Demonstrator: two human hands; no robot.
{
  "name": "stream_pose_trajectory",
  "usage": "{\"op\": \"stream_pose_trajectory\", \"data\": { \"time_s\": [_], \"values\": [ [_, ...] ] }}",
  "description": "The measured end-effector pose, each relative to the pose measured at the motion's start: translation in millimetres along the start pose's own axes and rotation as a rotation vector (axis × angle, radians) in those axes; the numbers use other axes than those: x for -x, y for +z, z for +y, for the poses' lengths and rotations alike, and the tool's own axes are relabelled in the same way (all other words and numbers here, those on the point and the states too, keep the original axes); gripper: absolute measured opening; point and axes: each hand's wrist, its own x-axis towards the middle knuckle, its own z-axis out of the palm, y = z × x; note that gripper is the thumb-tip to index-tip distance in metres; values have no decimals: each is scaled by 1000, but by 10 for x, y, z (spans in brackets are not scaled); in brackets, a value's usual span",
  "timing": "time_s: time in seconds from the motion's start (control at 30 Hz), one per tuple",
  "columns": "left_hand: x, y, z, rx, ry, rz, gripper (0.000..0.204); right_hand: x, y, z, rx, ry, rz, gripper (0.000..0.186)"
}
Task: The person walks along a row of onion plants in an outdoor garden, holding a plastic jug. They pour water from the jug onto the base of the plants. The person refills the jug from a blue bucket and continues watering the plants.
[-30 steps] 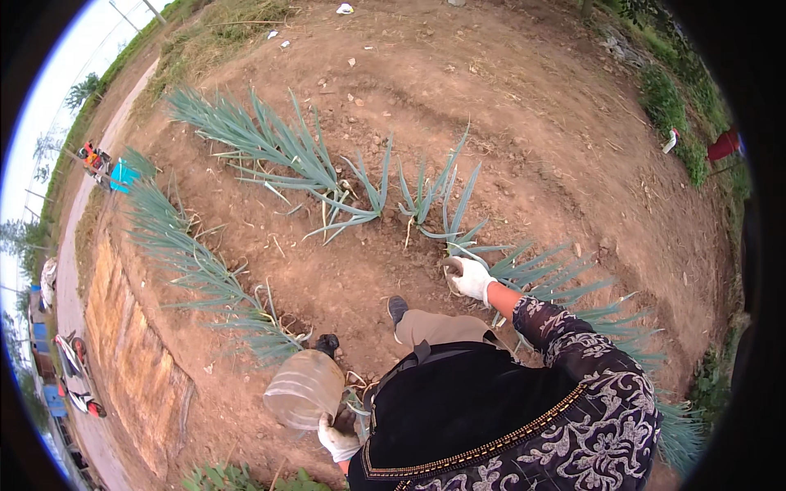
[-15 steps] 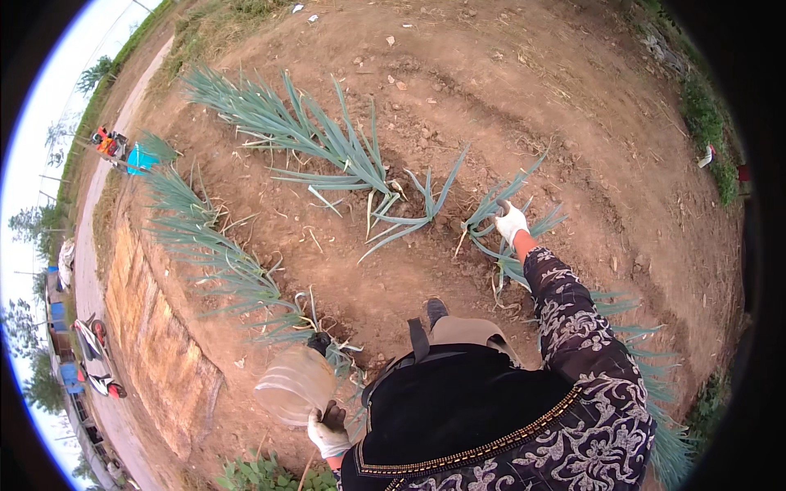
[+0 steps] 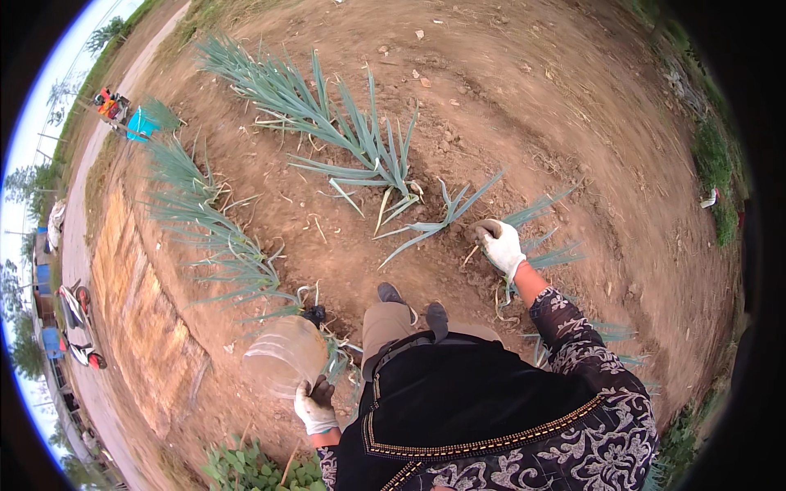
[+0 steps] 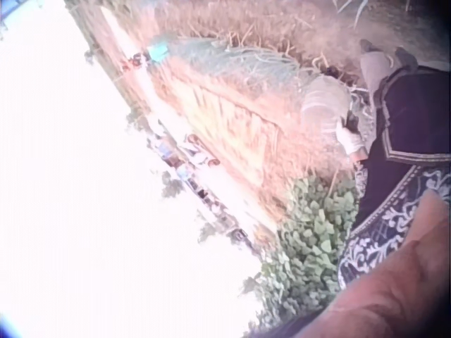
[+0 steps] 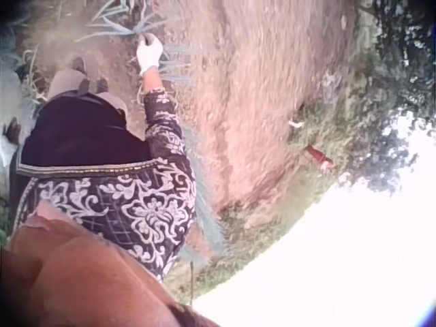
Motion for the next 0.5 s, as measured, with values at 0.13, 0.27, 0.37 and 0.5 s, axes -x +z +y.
{"op": "stream_pose_trajectory", "data": {
  "time_s": [0.13,0.27,0.37,0.5],
  "values": [
    [-259,380,245,-46,10,6,25,-48,583,-502,38,87,-274,26],
    [-705,731,556,-106,33,-52,28,-514,1171,-404,72,-11,-285,34],
    [-1065,940,799,-133,50,-93,29,-1011,1570,-467,-91,175,-225,39],
    [-1457,1134,1149,-156,52,-179,24,-1744,1931,-694,147,293,13,43]
  ]
}}
